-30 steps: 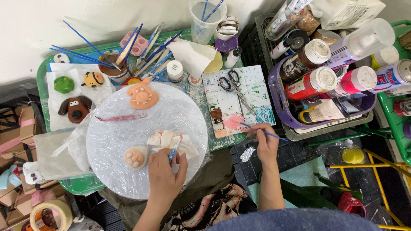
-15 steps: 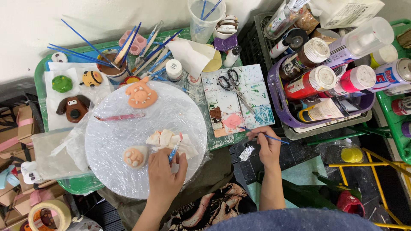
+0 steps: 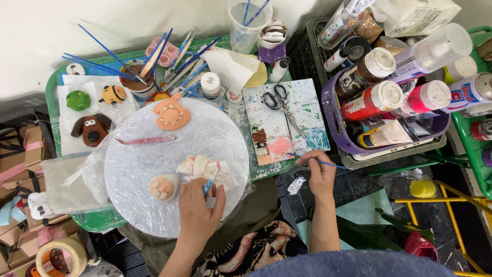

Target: The person uses a brush to apply paint to small figurines and components on a rotating stand, and handles containers of paint by hand.

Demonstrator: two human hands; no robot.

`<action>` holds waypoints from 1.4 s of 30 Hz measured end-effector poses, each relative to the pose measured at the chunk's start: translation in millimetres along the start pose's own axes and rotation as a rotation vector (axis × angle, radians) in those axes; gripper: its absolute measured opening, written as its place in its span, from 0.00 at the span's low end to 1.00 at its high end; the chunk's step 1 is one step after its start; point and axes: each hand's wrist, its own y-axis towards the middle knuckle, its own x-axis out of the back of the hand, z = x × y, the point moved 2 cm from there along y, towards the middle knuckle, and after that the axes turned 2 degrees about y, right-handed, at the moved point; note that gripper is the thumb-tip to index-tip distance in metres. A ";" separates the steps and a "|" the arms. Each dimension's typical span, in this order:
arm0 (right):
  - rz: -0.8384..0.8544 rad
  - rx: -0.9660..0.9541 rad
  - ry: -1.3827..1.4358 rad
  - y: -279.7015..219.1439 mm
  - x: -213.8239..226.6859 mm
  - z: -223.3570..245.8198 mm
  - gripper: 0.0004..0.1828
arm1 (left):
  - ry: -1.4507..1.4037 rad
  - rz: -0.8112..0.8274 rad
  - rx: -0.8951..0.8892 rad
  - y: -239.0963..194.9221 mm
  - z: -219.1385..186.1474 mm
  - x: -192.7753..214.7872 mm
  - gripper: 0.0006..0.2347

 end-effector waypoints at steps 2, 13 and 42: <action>-0.018 -0.039 0.002 -0.3 -1.8 -3.1 0.10 | -0.001 0.000 -0.008 -0.3 0.8 0.1 0.09; -0.101 -0.111 0.119 1.9 5.0 -25.2 0.10 | -0.003 0.013 0.000 -1.3 1.7 -0.7 0.09; -0.103 -0.154 -0.063 6.4 -8.1 -6.5 0.11 | -0.006 0.102 0.048 -0.6 4.9 0.9 0.04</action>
